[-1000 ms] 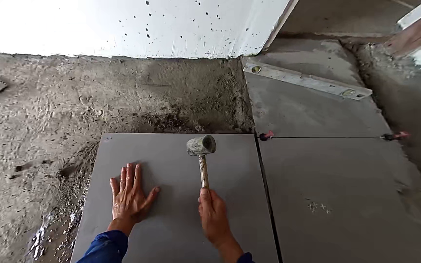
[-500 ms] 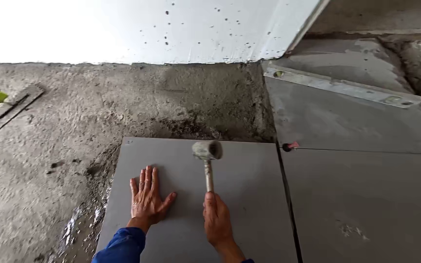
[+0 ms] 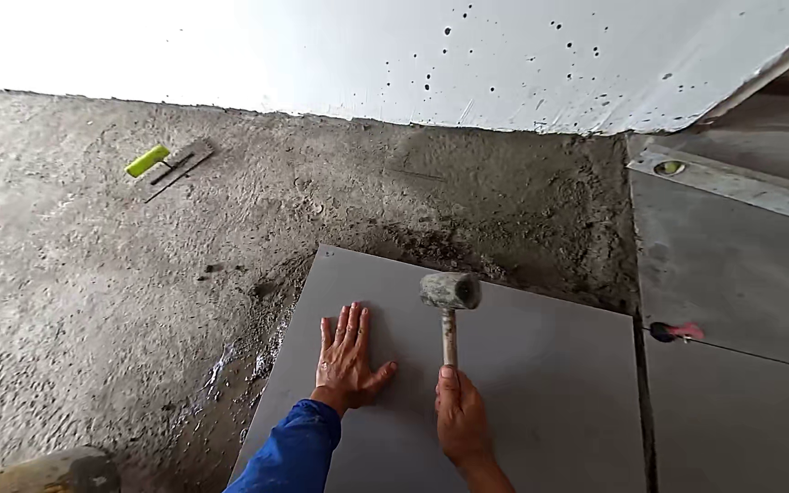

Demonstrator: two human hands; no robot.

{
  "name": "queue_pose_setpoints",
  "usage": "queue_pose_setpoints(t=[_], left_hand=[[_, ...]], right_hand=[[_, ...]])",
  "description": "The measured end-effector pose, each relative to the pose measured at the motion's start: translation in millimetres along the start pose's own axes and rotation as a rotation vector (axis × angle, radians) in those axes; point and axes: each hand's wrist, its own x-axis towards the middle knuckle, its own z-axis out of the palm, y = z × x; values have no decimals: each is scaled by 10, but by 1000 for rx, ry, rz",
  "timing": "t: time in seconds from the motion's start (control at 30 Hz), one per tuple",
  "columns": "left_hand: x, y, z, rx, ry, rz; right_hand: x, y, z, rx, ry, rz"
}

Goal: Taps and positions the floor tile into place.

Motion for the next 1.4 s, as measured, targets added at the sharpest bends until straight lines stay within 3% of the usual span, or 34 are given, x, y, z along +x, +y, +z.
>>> queue_pose_setpoints(t=[0.07, 0.17, 0.23, 0.3, 0.43, 0.53, 0.67, 0.8, 0.9, 1.03, 1.17, 1.4], left_hand=[[4, 5, 0, -8, 13, -2], [45, -4, -6, -30, 28, 1], [3, -7, 33, -69, 33, 5], [3, -22, 81, -108, 114, 16], [4, -24, 160, -170, 248, 0], [-22, 2, 188, -202, 319, -46], [13, -45, 164, -211, 251, -42], [-254, -377, 165, -211, 173, 55], [-567, -511, 192, -206, 153, 63], [-880, -538, 219, -136, 143, 60], [-1168, -554, 252, -91, 147, 48], [-1399, -581, 290, -65, 188, 66]], right_hand=[[112, -90, 3, -71, -67, 46], [220, -281, 64, -124, -22, -47], [294, -370, 84, -204, -120, -24], [411, -560, 84, -287, -220, 30], [376, -685, 272, -278, -132, -124], [338, -745, 349, -401, -221, -60], [224, -773, 468, -422, -127, -179], [250, -857, 523, -443, -261, 11], [189, -851, 567, -428, -222, -55], [77, -874, 592, -465, -269, 33], [-106, -764, 617, -450, -245, -18], [-414, -581, 508, -432, -284, 21]])
